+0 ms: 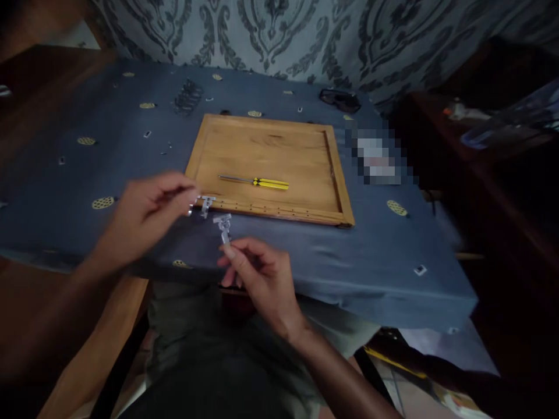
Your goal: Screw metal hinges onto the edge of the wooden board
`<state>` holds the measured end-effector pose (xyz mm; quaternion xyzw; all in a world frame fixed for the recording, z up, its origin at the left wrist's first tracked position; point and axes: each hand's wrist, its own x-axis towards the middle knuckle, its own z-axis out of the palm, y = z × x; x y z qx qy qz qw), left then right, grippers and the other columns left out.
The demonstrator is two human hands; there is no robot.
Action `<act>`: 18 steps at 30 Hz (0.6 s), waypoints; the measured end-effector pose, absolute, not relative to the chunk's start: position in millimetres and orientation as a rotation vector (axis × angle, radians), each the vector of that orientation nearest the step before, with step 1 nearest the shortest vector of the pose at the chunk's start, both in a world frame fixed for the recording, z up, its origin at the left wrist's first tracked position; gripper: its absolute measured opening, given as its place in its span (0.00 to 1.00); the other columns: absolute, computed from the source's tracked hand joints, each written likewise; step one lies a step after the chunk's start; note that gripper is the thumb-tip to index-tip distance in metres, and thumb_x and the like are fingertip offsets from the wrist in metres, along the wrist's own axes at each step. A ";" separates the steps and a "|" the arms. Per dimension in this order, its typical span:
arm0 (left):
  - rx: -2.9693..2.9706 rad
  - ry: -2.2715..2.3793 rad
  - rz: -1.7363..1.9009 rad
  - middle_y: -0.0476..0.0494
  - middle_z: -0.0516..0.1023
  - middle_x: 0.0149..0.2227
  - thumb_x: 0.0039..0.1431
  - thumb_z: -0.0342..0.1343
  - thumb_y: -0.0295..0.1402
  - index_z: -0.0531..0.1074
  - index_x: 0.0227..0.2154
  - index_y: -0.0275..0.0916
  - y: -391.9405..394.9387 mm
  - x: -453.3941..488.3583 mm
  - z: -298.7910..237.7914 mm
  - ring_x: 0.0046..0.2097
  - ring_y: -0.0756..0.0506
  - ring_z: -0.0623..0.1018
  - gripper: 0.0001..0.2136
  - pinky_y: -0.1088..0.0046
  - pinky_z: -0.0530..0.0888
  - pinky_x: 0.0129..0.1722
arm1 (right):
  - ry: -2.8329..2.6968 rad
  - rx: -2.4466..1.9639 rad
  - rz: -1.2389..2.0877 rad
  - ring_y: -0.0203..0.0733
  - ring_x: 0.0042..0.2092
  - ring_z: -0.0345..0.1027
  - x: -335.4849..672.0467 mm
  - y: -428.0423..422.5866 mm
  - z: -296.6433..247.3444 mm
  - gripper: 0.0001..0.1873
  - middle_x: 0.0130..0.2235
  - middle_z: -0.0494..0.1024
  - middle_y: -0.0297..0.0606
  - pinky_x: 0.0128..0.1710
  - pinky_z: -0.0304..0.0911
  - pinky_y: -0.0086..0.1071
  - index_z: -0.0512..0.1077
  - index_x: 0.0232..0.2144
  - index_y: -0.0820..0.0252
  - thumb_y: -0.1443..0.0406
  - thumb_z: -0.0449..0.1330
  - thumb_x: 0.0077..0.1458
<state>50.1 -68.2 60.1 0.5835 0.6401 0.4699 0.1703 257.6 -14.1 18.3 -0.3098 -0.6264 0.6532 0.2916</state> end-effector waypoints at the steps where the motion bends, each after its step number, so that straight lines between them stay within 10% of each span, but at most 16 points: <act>1: 1.709 1.867 1.310 0.49 0.79 0.30 0.68 0.57 0.36 0.78 0.33 0.41 -63.9 38.4 63.4 0.33 0.47 0.76 0.09 0.70 0.70 0.35 | -1.625 -0.835 1.781 0.34 0.22 0.73 252.5 -9.7 17.7 0.18 0.29 0.84 0.37 0.21 0.66 0.27 0.80 0.32 0.57 0.49 0.69 0.61; 18: 2.129 1.720 0.583 0.45 0.78 0.45 0.56 0.71 0.52 0.75 0.44 0.43 -31.7 13.1 46.2 0.49 0.38 0.77 0.21 0.62 0.73 0.47 | -1.482 -0.980 2.095 0.32 0.19 0.70 224.4 8.9 19.8 0.19 0.22 0.79 0.30 0.22 0.67 0.25 0.75 0.34 0.56 0.47 0.68 0.61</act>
